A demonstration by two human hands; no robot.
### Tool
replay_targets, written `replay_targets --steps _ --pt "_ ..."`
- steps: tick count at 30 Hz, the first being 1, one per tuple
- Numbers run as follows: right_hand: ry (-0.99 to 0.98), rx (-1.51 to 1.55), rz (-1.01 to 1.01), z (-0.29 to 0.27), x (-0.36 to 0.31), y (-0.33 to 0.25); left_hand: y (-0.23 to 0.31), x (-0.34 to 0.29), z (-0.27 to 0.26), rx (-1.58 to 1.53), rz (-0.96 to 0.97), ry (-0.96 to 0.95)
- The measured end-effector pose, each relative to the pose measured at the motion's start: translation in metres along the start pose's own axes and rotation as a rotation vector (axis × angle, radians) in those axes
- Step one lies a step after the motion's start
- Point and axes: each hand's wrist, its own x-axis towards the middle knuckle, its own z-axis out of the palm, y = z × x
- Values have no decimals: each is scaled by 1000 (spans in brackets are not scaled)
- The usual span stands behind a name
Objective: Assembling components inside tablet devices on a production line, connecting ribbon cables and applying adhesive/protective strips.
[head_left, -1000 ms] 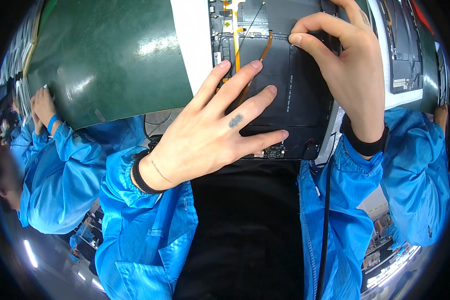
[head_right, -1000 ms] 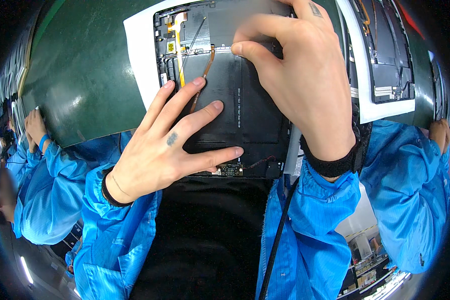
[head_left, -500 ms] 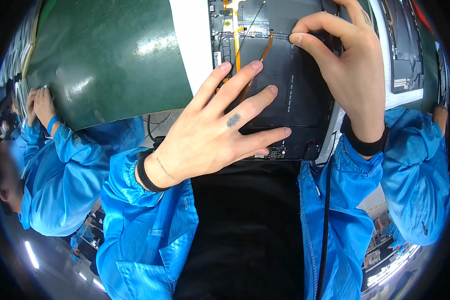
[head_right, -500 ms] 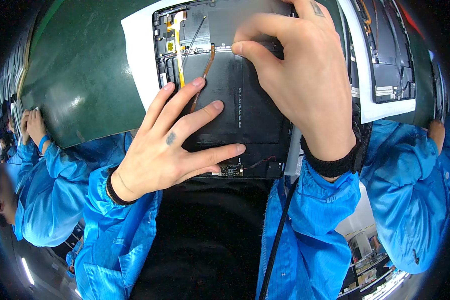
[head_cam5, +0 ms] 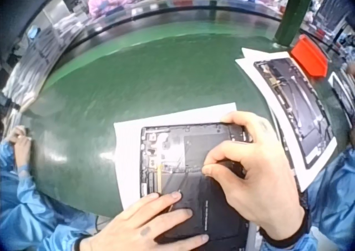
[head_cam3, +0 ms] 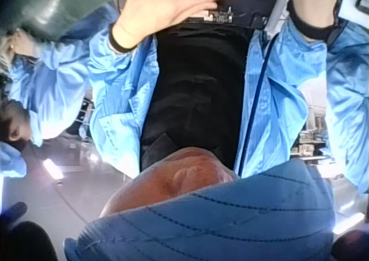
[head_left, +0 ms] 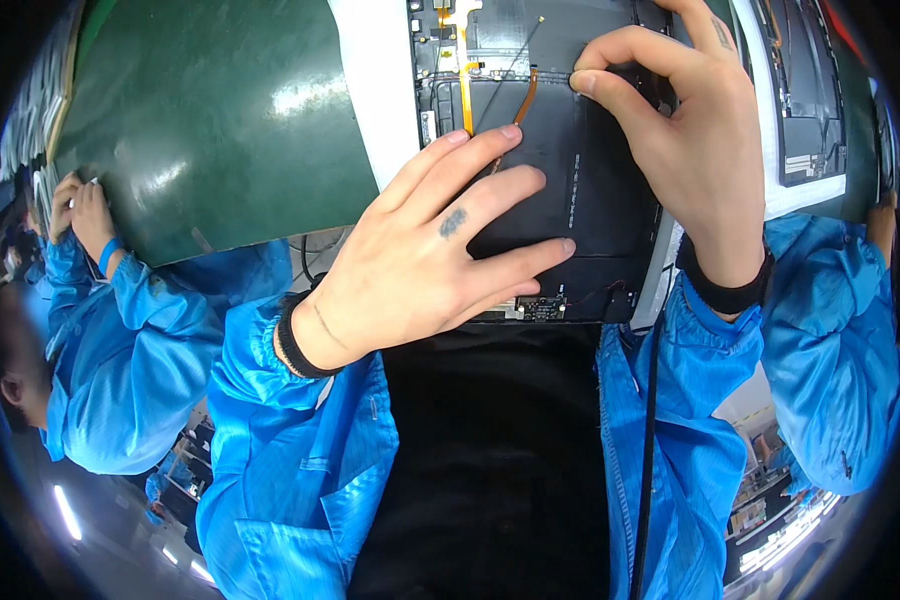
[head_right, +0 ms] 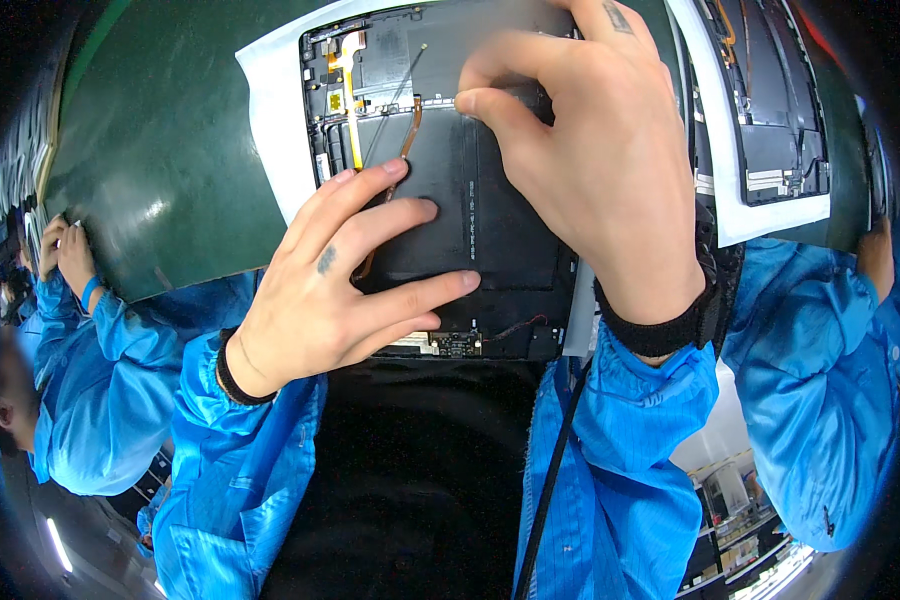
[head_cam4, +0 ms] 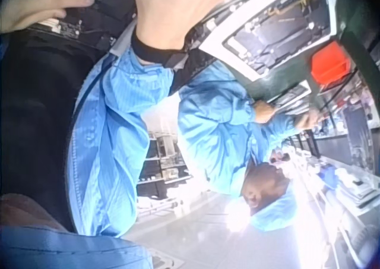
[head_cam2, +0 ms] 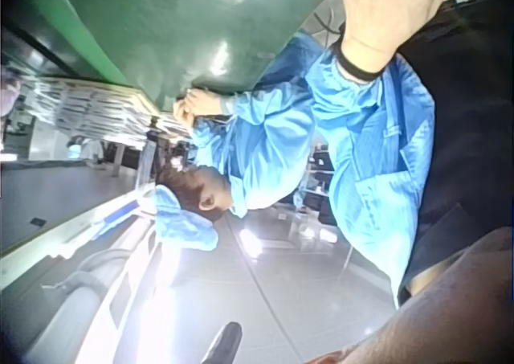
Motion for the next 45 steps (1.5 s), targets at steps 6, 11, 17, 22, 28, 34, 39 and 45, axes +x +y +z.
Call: replay_targets --steps 6,11,17,22,28,34,39,45 --pt "14 56 1 5 -2 1 5 3 -6 129 -69 12" --pt "94 195 12 -2 -5 -13 6 8 -7 153 -122 11" --pt "83 247 -16 6 -2 4 0 24 -5 280 -131 48" --pt "29 12 -165 2 3 14 -1 38 -2 362 -177 128" --pt "74 92 -138 11 -4 11 -11 40 -7 373 -240 190" --pt "-11 75 -97 9 -9 4 -8 5 -32 82 -280 404" --pt "81 108 -5 14 -4 7 2 -48 -68 -662 -667 -318" --pt "93 300 70 -30 -18 5 -8 -92 29 -710 -715 36"
